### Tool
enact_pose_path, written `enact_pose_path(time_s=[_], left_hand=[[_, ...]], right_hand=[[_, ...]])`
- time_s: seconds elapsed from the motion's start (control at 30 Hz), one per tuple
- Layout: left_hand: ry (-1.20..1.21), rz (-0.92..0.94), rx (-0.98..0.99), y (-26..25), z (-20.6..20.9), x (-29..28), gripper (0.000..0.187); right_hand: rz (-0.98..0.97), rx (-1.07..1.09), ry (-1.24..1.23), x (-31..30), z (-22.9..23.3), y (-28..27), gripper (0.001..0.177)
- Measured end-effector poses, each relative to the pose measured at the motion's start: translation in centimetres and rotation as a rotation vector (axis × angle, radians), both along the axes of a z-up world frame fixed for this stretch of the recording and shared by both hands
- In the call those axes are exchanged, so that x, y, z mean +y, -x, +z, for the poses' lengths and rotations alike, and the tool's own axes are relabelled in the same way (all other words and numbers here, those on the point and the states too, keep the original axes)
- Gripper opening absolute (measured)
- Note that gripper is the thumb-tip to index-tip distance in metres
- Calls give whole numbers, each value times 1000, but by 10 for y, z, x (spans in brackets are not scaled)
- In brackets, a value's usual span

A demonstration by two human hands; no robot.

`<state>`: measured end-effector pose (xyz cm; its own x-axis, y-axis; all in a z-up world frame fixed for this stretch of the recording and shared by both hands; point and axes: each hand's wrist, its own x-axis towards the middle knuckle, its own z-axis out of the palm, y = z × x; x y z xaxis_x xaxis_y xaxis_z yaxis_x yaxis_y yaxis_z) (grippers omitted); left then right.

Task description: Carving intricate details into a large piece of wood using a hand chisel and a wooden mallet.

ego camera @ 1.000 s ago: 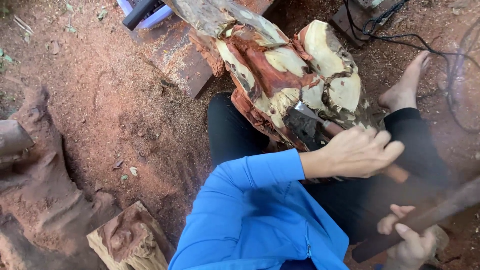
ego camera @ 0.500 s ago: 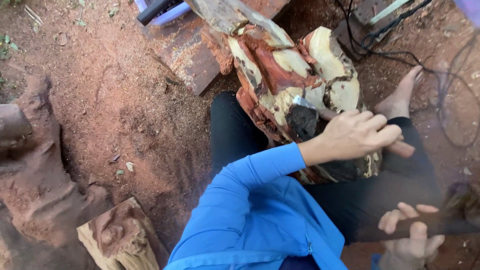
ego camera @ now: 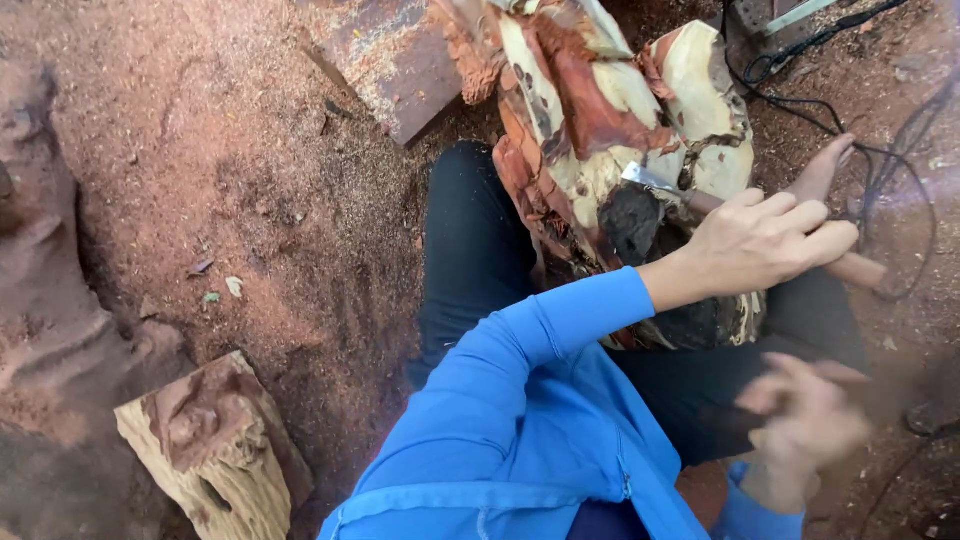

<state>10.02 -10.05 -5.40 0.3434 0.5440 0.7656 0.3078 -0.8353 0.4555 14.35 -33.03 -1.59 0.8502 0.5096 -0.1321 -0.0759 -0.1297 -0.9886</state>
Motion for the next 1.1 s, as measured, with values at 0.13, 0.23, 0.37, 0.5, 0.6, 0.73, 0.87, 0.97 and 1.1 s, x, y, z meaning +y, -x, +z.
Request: enact_pose_path(time_s=[0.13,0.23,0.37,0.5,0.6,0.73,0.87,0.97,1.1], left_hand=[[38,-62,21,6,3,7,13],[175,-101,60,-5,-5,6,17],[246,-93,94,-34,-25,14,33],[271,8,78,-26,-10,21,36],[235,-12,-1,-18,-7,28,28],[249,-26,5,-14,-3,26,40],[253,-54,-4,-13,1,28,33],[274,18,22,-1,17,34,26],[425,-68,71,-8,10,35,31]], right_hand=[[258,-2,310,-18,-10,-30,21],[184,79,17,-50,-21,-82,25],[-58,-46,-235,-37,-33,-91,22],[294,-252,469,-5,-1,-48,35],[388,-281,552,-3,32,-56,31],[240,-39,45,-38,-36,-177,18],[359,-203,215,-24,-22,-102,54],[384,-414,609,20,31,-69,37],[93,-242,565,-7,22,-125,41]])
